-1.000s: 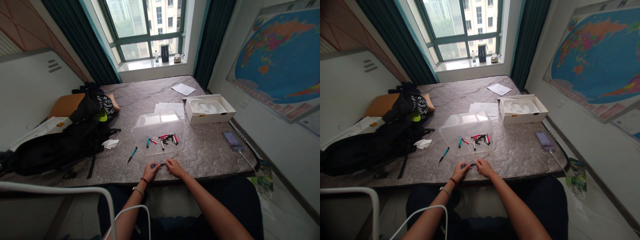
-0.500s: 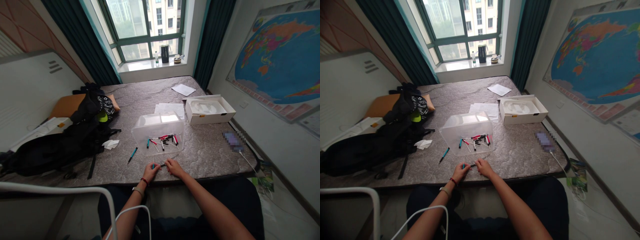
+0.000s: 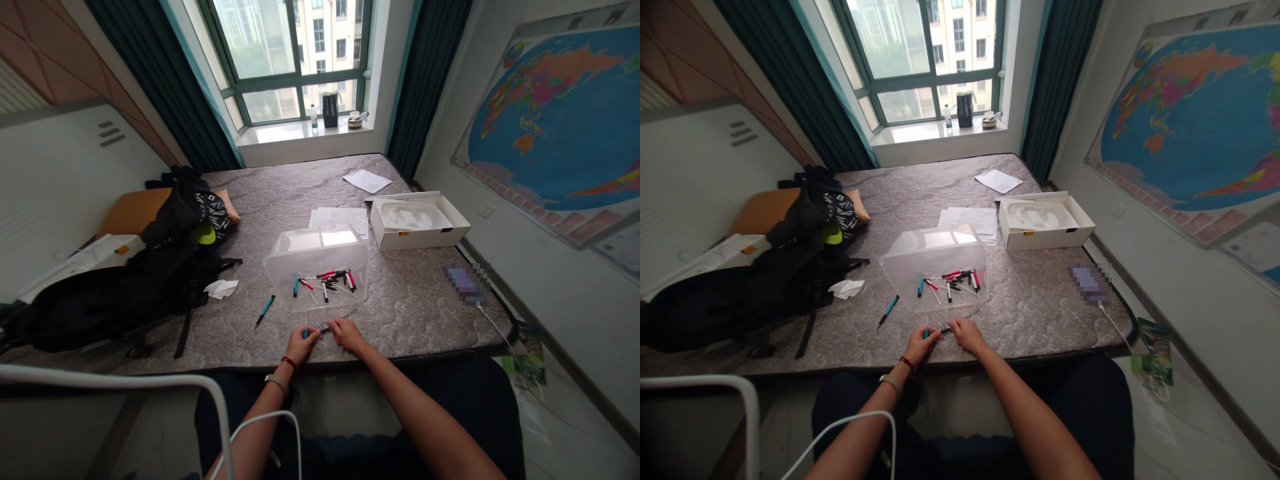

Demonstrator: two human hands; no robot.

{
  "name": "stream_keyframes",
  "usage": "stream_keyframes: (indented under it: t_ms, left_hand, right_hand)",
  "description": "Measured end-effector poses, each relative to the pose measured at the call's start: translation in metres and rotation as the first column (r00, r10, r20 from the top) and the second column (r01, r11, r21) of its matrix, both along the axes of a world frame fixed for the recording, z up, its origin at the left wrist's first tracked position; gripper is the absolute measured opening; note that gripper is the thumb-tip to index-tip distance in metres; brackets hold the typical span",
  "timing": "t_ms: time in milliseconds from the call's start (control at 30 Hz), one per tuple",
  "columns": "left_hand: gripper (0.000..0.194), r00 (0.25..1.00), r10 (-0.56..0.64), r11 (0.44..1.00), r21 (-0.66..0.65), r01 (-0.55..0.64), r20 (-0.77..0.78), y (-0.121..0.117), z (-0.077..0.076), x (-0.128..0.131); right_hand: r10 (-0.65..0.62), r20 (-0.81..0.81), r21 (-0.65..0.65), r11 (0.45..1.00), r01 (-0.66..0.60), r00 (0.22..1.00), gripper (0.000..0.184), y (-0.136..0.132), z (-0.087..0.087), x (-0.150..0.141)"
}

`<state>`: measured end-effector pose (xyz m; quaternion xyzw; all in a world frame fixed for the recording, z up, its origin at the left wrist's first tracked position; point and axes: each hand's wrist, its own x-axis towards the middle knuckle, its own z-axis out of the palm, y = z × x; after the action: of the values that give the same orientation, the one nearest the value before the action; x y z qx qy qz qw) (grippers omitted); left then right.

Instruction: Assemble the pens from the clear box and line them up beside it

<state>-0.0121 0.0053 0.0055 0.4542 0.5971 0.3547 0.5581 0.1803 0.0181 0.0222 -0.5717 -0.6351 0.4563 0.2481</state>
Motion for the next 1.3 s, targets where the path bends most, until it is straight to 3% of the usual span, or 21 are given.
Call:
stream_keyframes:
  t_ms: [133, 300, 433, 567, 767, 833, 1067, 1300]
  left_hand:
    - [0.039, 0.997, -0.005, 0.994, 0.104, 0.014, -0.08, -0.001, 0.003, 0.001]
    - [0.037, 0.989, 0.009, 0.984, 0.176, 0.017, -0.145, -0.003, 0.003, 0.004]
    - [0.037, 0.989, -0.005, 0.984, 0.176, 0.031, -0.15, -0.002, 0.001, 0.004]
    - [0.038, 0.992, -0.023, 0.984, 0.173, 0.045, -0.127, 0.0, 0.001, 0.003]
    - [0.045, 0.993, -0.086, 0.982, 0.16, 0.099, -0.086, -0.003, 0.008, 0.005]
    - [0.046, 0.989, -0.126, 0.974, 0.177, 0.139, -0.082, -0.005, 0.01, 0.006]
    - [0.046, 0.969, -0.231, 0.953, 0.179, 0.243, -0.086, -0.005, 0.009, 0.006]
    - [0.048, 0.952, -0.274, 0.938, 0.182, 0.296, -0.138, -0.005, 0.006, 0.005]
  right_hand:
    - [0.04, -0.07, -0.138, 0.989, -0.049, 0.997, 0.048, 0.006, -0.003, 0.002]
    - [0.055, -0.198, -0.347, 0.93, -0.123, 0.979, 0.046, 0.015, -0.004, 0.005]
    - [-0.109, -0.344, -0.433, 0.9, -0.054, 0.933, 0.039, 0.012, -0.004, 0.0]
    - [-0.209, -0.512, -0.41, 0.912, -0.024, 0.833, 0.04, 0.004, -0.004, -0.008]
    - [-0.455, -0.563, -0.424, 0.876, 0.232, 0.69, 0.042, 0.014, 0.001, -0.004]
    - [-0.47, -0.584, -0.42, 0.872, 0.249, 0.662, 0.039, 0.021, 0.007, -0.002]
    - [-0.239, -0.565, -0.326, 0.944, 0.052, 0.789, 0.035, 0.036, 0.021, -0.005]
    - [-0.134, -0.517, -0.284, 0.958, -0.022, 0.845, 0.037, 0.037, 0.02, -0.009]
